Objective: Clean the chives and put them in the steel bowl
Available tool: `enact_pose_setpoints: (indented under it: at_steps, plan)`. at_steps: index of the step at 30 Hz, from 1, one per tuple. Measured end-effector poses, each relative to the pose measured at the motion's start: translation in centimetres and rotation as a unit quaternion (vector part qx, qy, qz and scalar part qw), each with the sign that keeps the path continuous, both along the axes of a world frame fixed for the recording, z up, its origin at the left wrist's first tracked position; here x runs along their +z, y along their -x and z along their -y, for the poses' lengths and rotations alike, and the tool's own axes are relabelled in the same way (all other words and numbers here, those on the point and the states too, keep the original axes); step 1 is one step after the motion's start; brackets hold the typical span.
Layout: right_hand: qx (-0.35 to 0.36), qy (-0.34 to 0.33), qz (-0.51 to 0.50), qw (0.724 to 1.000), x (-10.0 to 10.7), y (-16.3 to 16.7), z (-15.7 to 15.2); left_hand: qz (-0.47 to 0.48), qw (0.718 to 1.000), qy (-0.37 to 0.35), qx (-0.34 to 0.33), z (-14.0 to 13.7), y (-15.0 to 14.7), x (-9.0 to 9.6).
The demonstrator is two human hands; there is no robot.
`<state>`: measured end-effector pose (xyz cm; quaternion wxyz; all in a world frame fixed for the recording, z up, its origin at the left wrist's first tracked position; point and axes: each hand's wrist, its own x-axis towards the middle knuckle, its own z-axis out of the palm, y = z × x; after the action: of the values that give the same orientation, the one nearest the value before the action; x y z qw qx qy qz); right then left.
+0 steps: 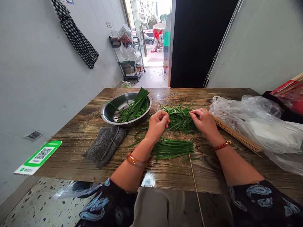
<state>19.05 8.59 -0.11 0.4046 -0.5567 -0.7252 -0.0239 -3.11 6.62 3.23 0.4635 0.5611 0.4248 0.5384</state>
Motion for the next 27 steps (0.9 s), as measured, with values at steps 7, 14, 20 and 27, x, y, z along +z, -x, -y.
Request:
enact_pose_setpoints:
  at_steps: [7, 14, 20, 27]
  plan:
    - [0.073, -0.014, 0.103, 0.992, -0.8, 1.9, -0.1, -0.003, 1.000, -0.012, 0.015, 0.0, 0.1, 0.0]
    - [0.070, -0.006, 0.082, 0.994, -1.6, 2.6, -0.9, 0.002, 1.000, -0.010, 0.019, -0.1, 0.1, -0.1]
    - [0.085, -0.056, -0.146, 0.984, 0.4, 2.3, 0.0, 0.011, 1.000, -0.005, 0.018, -0.2, 0.1, -0.1]
    - [0.098, 0.039, -0.315, 0.943, 0.5, 2.8, 0.2, 0.008, 1.000, 0.003, 0.018, 0.1, 0.0, 0.1]
